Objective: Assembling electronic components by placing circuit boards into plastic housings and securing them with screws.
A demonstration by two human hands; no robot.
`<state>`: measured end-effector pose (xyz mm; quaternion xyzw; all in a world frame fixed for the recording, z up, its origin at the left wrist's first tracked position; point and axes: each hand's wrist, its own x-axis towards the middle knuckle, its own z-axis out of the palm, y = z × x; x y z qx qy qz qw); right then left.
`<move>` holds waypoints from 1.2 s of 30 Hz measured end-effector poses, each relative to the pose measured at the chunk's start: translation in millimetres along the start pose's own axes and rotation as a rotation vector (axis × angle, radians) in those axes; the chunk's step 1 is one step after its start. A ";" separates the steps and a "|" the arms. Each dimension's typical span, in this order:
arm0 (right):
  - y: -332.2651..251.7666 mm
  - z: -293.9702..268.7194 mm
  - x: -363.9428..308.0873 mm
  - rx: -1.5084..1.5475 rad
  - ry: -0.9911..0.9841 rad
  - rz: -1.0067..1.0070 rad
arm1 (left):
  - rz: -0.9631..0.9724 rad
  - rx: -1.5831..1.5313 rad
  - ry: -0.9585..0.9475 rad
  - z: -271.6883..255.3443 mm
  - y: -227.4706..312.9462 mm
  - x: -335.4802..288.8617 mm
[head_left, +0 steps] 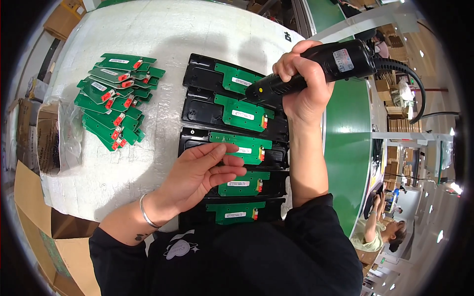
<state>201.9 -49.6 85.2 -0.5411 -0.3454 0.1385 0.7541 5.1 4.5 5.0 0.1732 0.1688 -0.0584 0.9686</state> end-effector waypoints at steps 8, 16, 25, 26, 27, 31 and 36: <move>6.5 -1.4 5.3 -0.003 -0.066 0.018 | 0.083 -0.009 0.027 14.1 -1.0 2.6; 7.4 -0.9 6.6 -0.019 -0.086 0.026 | 0.056 0.104 -0.049 11.9 1.0 -2.1; 8.9 0.5 13.9 -0.025 -0.115 0.051 | 0.108 0.216 0.063 11.6 2.4 -2.3; 9.4 -0.5 14.2 -0.015 -0.108 0.058 | 0.117 0.196 0.069 11.5 2.6 -2.1; 9.9 -1.6 13.4 -0.003 -0.109 0.060 | 0.118 0.196 0.069 11.0 2.7 -2.7; 10.2 -0.2 13.0 0.000 -0.119 0.059 | 0.108 0.136 0.018 8.2 5.7 -4.6; 10.0 4.0 13.9 -0.068 -0.163 0.046 | 0.106 0.084 0.072 10.1 5.9 -2.3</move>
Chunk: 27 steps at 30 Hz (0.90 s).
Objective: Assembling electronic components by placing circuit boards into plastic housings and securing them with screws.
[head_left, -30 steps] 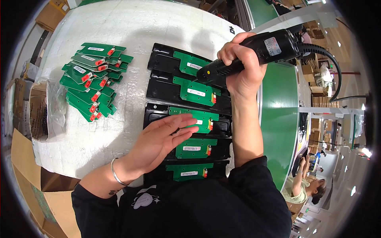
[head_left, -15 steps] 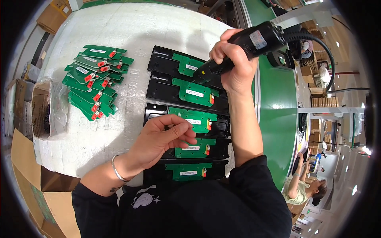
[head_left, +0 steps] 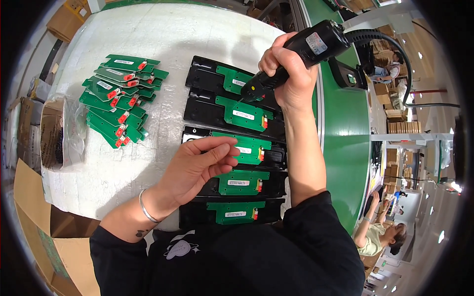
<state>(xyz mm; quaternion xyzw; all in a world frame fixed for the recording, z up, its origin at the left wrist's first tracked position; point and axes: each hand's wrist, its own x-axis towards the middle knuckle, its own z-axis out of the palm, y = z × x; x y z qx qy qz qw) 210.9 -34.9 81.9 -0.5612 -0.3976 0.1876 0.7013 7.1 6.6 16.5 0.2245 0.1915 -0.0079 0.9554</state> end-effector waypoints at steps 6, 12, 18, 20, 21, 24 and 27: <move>-4.5 4.0 -3.6 -0.048 -0.026 -0.030 | 0.020 0.023 -0.020 -6.3 2.5 3.7; -60.6 19.0 -40.2 0.332 -0.049 -0.172 | 0.066 -0.096 0.015 -7.6 1.2 2.3; -96.3 17.4 -70.4 0.280 -0.376 -0.214 | 0.030 -0.212 -0.104 -11.1 -1.8 4.4; -96.2 19.4 -73.1 0.286 -0.356 -0.207 | 0.012 -0.183 -0.111 -9.7 -2.9 3.5; -95.7 20.6 -74.4 0.288 -0.359 -0.207 | 0.015 -0.184 -0.109 -9.5 -3.2 2.8; -93.5 24.6 -75.8 0.293 -0.331 -0.236 | 0.009 -0.218 -0.140 -12.0 -3.5 2.9; -85.3 27.4 -74.6 0.352 -0.319 -0.287 | -0.011 -0.365 -0.271 -9.2 -4.8 2.4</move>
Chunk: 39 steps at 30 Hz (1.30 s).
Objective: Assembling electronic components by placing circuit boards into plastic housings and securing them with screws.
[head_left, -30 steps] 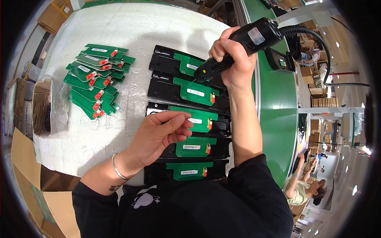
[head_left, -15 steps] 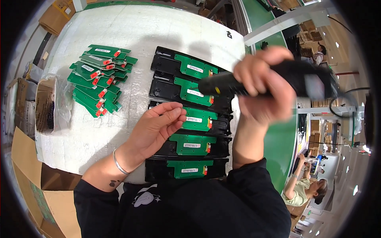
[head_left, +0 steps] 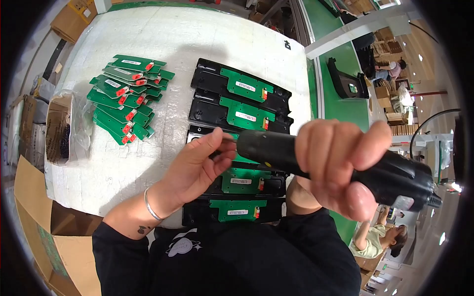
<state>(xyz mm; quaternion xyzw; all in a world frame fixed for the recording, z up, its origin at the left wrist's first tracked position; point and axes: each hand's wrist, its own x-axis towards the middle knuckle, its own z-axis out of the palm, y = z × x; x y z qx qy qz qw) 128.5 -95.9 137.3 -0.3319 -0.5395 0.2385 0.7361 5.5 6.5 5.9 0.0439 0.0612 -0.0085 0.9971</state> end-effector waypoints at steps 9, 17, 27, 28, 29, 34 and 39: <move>82.9 -41.0 32.8 -0.302 0.334 0.150 | -0.047 0.303 0.143 13.2 -9.0 -0.1; 91.9 -41.4 36.6 -0.286 0.339 0.191 | -0.029 0.341 0.124 16.3 -6.2 -4.5; 95.1 -39.0 39.9 -0.326 0.288 0.269 | 0.040 0.378 0.185 4.0 -4.8 -1.0; 95.7 -39.9 40.1 -0.318 0.285 0.281 | 0.041 0.378 0.188 6.7 -4.7 -0.5; 96.5 -40.9 40.3 -0.315 0.285 0.283 | 0.049 0.358 0.243 11.8 -4.0 -0.2; 98.2 -42.9 42.4 -0.338 0.246 0.298 | 0.071 0.340 0.312 9.6 0.8 -0.5; 92.8 -43.4 42.2 -0.350 0.251 0.287 | 0.089 0.242 0.275 4.3 1.7 2.6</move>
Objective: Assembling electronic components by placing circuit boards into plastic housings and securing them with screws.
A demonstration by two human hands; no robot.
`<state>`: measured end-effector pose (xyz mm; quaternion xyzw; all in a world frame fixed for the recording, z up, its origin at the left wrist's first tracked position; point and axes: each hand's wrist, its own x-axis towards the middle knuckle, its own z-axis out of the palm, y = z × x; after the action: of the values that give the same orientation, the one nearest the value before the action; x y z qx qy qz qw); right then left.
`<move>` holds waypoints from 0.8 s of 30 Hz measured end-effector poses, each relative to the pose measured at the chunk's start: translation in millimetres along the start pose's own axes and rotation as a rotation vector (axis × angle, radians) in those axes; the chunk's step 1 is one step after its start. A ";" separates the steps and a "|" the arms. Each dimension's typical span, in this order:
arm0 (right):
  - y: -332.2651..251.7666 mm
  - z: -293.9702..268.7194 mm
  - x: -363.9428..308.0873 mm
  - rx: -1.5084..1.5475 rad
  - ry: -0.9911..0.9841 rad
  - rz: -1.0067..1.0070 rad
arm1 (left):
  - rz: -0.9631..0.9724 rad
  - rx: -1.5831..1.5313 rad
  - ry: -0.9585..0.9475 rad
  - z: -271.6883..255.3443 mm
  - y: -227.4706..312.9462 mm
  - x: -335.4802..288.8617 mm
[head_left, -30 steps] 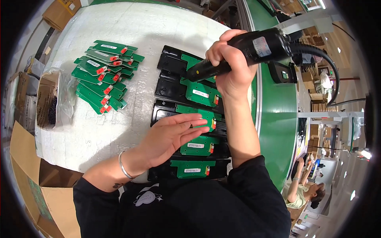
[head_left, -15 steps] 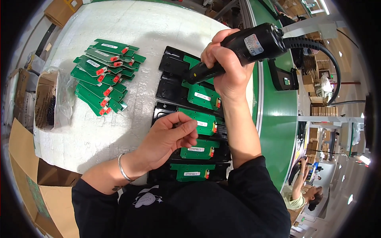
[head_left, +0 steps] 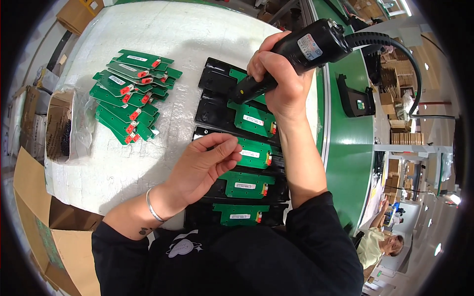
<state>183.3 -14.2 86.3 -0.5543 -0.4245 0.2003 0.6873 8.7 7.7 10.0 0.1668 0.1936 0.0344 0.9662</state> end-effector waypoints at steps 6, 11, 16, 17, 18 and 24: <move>-57.9 -2.8 -41.2 0.433 -0.098 -0.216 | 0.009 -0.056 -0.016 -3.1 0.8 -1.2; -103.0 -17.2 -84.6 0.331 -0.213 -0.256 | -0.042 -0.062 -0.099 7.2 -6.9 -4.3; -111.1 -23.3 -100.4 0.320 -0.177 -0.264 | -0.086 -0.061 -0.126 16.8 -16.1 -12.4; -111.8 -23.4 -103.3 0.326 -0.177 -0.264 | -0.094 -0.074 -0.118 18.8 -18.7 -15.3; -111.6 -23.1 -106.3 0.332 -0.177 -0.263 | -0.102 -0.088 -0.110 21.5 -21.3 -18.6; -56.1 -20.7 -98.4 0.252 0.045 -0.182 | -0.283 -0.197 0.058 29.6 -42.7 -38.2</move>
<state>134.0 -117.0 102.6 -0.4274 -0.4290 0.1767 0.7760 -15.1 -46.6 35.3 0.0415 0.2385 -0.0784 0.9671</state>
